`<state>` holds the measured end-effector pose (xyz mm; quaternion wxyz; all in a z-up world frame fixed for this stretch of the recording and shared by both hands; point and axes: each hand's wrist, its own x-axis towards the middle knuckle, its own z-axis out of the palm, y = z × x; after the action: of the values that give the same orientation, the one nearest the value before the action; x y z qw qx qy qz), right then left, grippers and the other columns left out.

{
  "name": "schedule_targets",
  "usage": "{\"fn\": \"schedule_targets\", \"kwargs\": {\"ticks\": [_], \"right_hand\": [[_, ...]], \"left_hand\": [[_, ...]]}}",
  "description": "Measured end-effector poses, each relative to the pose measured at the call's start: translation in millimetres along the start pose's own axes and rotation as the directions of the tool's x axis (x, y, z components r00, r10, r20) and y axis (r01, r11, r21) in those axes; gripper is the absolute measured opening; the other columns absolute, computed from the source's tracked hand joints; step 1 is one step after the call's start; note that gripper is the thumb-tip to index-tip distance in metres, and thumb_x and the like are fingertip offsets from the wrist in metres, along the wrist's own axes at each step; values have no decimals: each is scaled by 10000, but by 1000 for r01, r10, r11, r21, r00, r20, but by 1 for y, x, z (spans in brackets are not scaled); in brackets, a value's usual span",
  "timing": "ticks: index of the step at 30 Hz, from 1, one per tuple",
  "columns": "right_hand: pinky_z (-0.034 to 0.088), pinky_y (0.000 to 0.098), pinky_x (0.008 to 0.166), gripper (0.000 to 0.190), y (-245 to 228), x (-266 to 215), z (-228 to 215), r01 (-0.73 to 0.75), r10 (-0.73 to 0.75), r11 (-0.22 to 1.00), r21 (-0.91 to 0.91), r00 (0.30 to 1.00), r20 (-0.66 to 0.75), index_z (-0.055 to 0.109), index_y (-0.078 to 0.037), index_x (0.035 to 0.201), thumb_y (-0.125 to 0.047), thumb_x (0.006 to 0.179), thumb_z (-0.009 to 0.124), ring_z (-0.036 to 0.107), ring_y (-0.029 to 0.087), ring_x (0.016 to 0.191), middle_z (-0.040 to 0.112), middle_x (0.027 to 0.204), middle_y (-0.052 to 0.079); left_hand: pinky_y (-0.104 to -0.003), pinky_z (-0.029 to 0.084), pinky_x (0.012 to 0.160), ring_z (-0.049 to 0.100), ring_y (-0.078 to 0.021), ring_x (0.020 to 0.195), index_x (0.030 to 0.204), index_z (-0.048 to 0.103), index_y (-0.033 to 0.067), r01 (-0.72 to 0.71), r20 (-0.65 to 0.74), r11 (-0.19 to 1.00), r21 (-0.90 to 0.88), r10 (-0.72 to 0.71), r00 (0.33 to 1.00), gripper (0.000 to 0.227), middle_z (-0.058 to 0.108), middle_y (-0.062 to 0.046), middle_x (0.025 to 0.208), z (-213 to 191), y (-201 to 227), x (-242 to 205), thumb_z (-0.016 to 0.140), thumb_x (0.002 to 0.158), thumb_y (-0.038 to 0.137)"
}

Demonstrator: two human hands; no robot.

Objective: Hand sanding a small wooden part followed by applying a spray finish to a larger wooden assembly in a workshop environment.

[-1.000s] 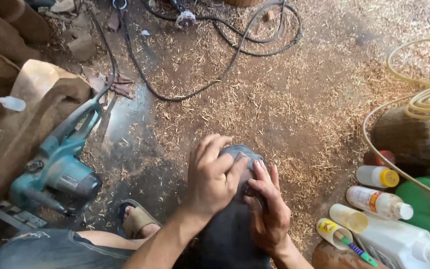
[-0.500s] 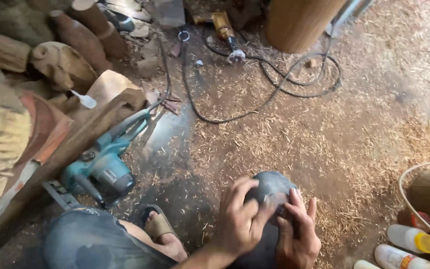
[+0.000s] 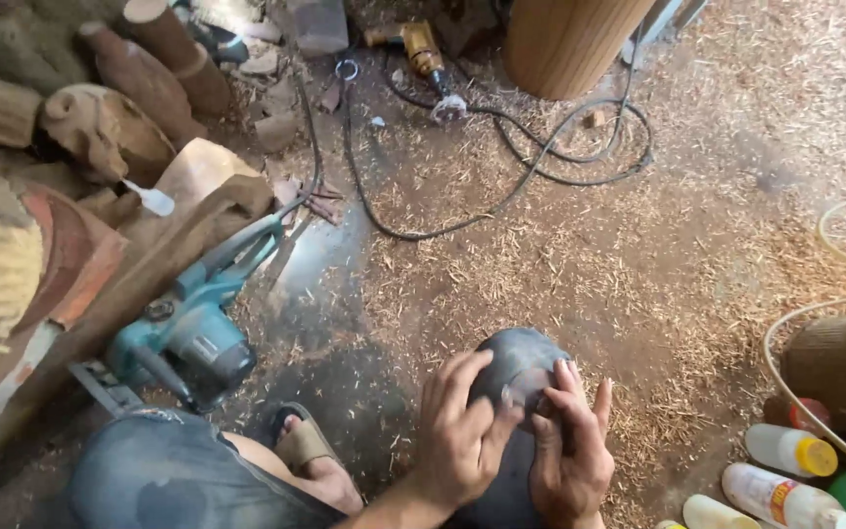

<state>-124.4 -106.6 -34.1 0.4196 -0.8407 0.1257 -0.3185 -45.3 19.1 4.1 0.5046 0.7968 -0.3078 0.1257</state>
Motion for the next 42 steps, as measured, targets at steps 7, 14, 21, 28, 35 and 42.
{"fn": "schedule_targets", "kwargs": {"ticks": [7,14,21,28,35,42], "right_hand": [[148,526,1369,233,-5,1,1,38,-38,998,-42,999,13,611,-9,1202,-95,986,594,573,360,1395,603,1415,266],[149,528,1361,247,-7,-3,2,38,-37,999,-33,999,39,617,-4,1205,-115,985,601,582,370,1382,606,1407,269],[155,532,1361,230,0,0,-2,53,-51,998,-45,998,42,602,-19,1207,-96,992,582,573,371,1392,590,1424,279],[166,608,1359,208,-13,5,1,85,-85,996,-24,996,21,579,19,1193,-52,1002,541,573,419,1376,578,1390,344],[173,588,1345,215,-17,4,1,74,-68,995,-71,994,80,598,1,1189,-74,994,549,577,414,1381,598,1393,310],[176,597,1351,235,-13,3,-2,79,-74,996,-50,993,87,581,-12,1226,-66,999,549,558,419,1403,579,1424,294]], "left_hand": [[-459,431,958,583,-341,1129,696,697,11,50,49,997,58,-53,997,371,710,-173,1106,13,-14,37,690,955,277],[-475,450,923,596,-369,1064,662,647,8,3,47,998,64,-7,999,338,701,-184,1077,14,-19,41,711,920,217],[-501,471,937,610,-417,1076,673,656,-18,-22,30,1000,3,22,999,365,687,-240,1094,-3,1,27,667,970,193],[-495,483,926,595,-409,1014,816,666,-72,-50,49,999,-15,50,998,287,652,-232,1018,-4,-1,40,605,1006,133],[-467,445,814,603,-331,961,856,729,12,-9,139,999,49,2,990,270,692,-159,1014,3,-15,60,637,965,241],[-478,451,802,609,-356,918,797,732,-17,-46,98,998,45,41,994,315,693,-179,950,14,-23,59,635,969,229]]}}
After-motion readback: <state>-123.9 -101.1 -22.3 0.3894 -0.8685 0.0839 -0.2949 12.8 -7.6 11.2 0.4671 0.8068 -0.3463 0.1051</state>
